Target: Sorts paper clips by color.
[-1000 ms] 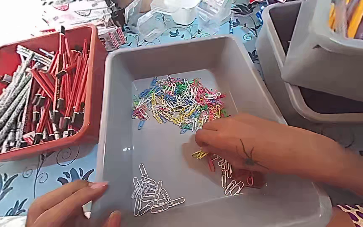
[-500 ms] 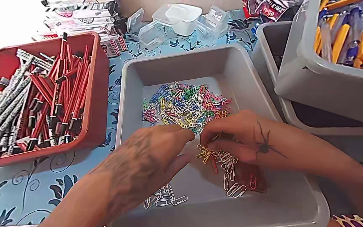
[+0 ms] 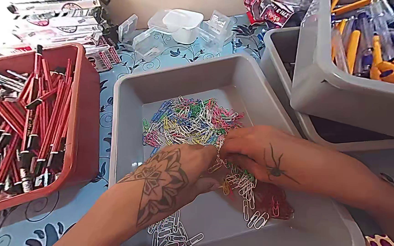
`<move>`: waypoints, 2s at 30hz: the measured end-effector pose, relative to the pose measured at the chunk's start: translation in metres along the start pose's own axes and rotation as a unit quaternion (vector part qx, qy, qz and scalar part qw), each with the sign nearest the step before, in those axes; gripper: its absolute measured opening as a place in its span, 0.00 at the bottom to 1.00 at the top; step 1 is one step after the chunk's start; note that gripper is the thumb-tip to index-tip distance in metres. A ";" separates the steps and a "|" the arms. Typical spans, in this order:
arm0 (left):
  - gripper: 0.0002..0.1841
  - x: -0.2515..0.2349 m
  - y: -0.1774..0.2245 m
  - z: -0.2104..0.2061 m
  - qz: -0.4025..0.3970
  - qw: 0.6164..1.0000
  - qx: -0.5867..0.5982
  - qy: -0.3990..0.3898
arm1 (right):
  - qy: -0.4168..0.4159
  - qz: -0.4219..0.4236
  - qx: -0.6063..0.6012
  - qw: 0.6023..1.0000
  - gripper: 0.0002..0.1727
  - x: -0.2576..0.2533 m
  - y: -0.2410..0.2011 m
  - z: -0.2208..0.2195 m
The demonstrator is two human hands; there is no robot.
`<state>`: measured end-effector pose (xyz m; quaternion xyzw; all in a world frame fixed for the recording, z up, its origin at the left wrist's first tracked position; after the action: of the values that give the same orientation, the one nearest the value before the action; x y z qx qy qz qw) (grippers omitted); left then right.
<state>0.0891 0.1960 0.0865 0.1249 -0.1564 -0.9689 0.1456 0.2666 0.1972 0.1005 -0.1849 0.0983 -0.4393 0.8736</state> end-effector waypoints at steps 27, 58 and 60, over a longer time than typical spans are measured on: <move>0.11 0.010 0.003 0.001 0.037 0.998 -0.041 0.008 | -0.054 0.039 -0.011 0.998 0.10 0.006 -0.014 -0.007; 0.09 -0.006 -0.006 -0.004 0.102 0.983 0.126 -0.085 | -0.001 -0.127 -0.027 0.991 0.08 0.001 -0.005 0.005; 0.09 -0.004 -0.007 -0.002 0.123 0.979 0.127 -0.097 | 0.000 -0.129 -0.035 0.991 0.09 0.001 -0.004 0.005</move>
<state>0.0919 0.2034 0.0835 0.0279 -0.3054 -0.9233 0.2313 0.2654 0.1953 0.1069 -0.2266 0.0888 -0.5442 0.8029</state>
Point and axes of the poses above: each hand's wrist, its own x-axis away from the middle knuckle, its own z-axis out of the back of the hand, y = z × x, the point moved 4 cm from there along -x, towards the middle knuckle, and after that the axes turned 15 degrees about -z, right-handed, at the moved point
